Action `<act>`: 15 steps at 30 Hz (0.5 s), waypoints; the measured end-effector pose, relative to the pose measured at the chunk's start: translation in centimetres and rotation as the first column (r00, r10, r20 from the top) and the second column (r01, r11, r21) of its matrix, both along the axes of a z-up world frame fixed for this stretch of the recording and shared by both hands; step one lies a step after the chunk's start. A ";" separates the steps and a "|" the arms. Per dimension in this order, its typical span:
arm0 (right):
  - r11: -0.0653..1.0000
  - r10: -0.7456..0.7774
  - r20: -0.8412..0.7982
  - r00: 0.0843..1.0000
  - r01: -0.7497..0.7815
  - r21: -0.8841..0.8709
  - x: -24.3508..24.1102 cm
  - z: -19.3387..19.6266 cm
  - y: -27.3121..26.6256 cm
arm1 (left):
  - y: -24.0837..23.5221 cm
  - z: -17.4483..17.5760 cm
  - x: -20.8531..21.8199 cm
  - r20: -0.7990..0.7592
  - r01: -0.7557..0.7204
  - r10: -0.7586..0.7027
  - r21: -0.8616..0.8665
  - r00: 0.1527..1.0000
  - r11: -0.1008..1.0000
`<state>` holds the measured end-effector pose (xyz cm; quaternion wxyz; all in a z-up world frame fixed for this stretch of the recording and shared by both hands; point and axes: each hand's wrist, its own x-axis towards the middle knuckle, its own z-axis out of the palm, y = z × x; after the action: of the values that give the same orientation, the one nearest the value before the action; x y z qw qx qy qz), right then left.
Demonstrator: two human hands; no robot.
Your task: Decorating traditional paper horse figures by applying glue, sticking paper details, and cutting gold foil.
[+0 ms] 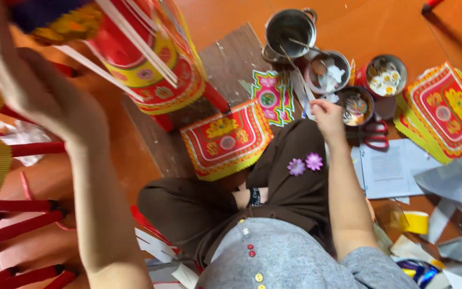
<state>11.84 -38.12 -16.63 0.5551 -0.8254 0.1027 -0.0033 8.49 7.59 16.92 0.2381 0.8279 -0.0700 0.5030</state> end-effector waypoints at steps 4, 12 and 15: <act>0.982 0.082 -0.050 0.995 -0.089 -0.164 -0.7 -6.6 0.3 | 3.4 -4.4 0.3 0.089 -0.049 0.047 0.024 0.995 0.999; 0.764 -0.201 -0.183 0.962 0.037 -0.645 3.4 -13.0 -1.1 | 4.1 -4.6 -1.5 -0.332 -0.405 0.232 -0.720 0.914 0.564; 0.756 -0.197 -0.639 0.743 -0.300 -0.582 5.7 -10.4 0.1 | 1.8 -2.0 -0.8 -0.147 0.226 -0.371 -0.574 0.917 0.787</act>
<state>17.59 -37.97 -26.99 0.1570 -0.9125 0.2616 0.2725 7.72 9.37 14.93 0.5476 0.7606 -0.0239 0.3480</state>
